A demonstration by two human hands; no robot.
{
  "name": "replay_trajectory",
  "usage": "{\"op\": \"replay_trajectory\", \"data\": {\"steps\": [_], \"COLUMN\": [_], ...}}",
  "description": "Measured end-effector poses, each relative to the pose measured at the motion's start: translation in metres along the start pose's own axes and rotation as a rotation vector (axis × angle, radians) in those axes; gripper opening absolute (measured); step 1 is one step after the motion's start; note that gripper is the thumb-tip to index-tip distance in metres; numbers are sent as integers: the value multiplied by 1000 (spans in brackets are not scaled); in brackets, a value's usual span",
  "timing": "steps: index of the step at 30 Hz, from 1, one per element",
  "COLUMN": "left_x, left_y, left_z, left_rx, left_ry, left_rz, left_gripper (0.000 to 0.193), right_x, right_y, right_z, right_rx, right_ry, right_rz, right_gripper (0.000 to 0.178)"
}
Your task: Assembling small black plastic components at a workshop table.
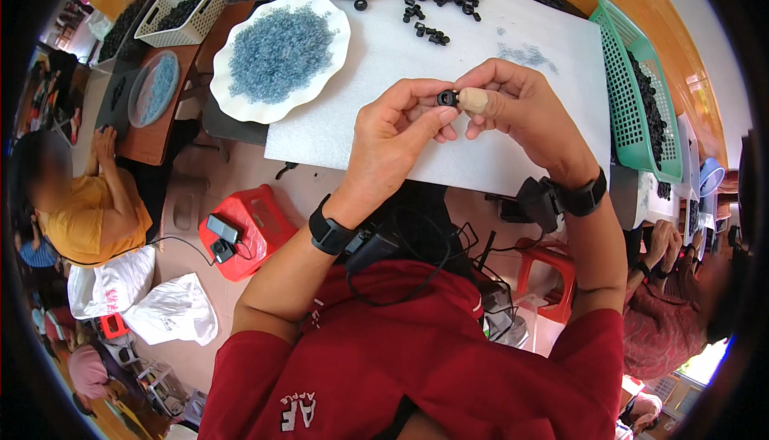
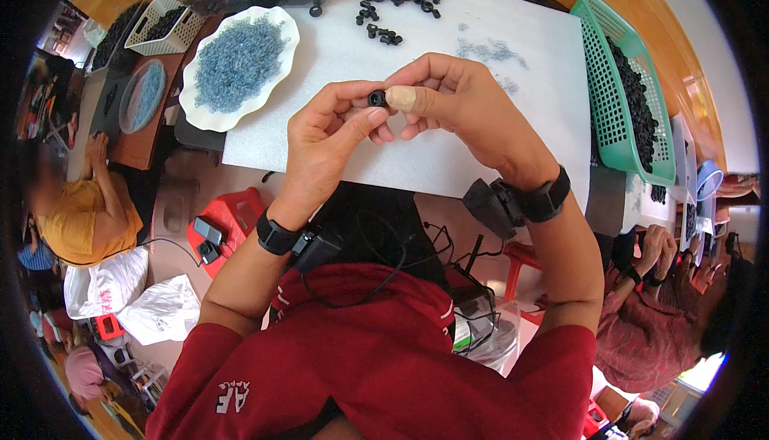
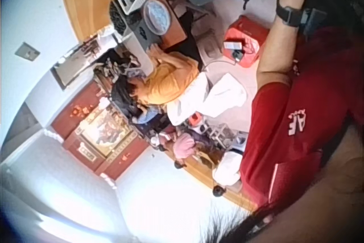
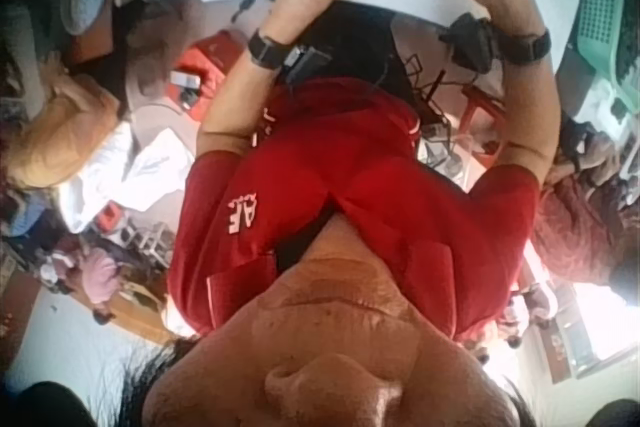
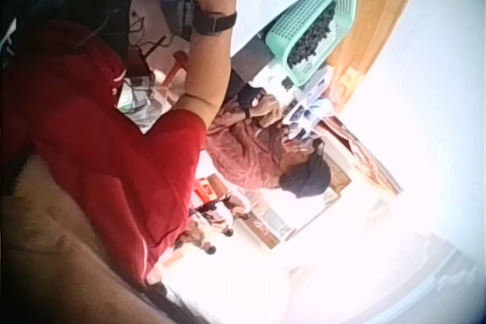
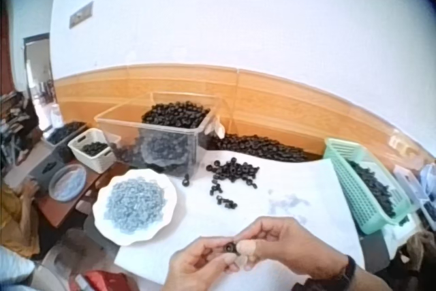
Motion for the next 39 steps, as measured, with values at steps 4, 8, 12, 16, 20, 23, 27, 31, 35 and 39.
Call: {"op": "replay_trajectory", "data": {"steps": [4, 8, 12, 16, 20, 23, 27, 31, 35, 39], "left_x": [-1, -2, -3, -4, -4, -4, -6, -6, -7, -5], "left_y": [0, 0, -1, -4, -7, -9, -13, -12, -13, -14], "left_z": [-1, 10, 18, 21, 20, 21, 23, 24, 24, 23], "left_rx": [-15, 130, 167, 165, 164, 211, 249, 268, 338, 404], "left_ry": [39, -144, -259, -278, -239, -269, -284, -303, -340, -334], "left_rz": [-26, -33, -67, -106, -185, -212, -225, -158, -128, -90], "left_gripper": [23, 25, 28, 28, 28, 27, 27, 25, 24, 24], "right_x": [1, -2, -4, -6, -6, -7, -11, -13, -14, -13], "right_y": [-5, -14, -22, -28, -26, -25, -26, -25, -25, -28], "right_z": [16, 25, 24, 26, 31, 31, 27, 30, 40, 37], "right_rx": [263, 409, 425, 499, 488, 439, 439, 406, 399, 439], "right_ry": [-87, -179, -218, -197, -167, -170, -185, -169, -115, -130], "right_rz": [-129, -267, -311, -360, -410, -376, -392, -340, -274, -238], "right_gripper": [28, 30, 32, 37, 42, 44, 33, 35, 35, 34]}}
Point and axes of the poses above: each hand's wrist, its own x-axis towards the middle knuckle, its own y-axis out of the back of the hand, z = x × y, the point moved 9 cm from there along x, towards the middle knuckle, and after that the axes turned 9 degrees about y, right-handed, at the moved point
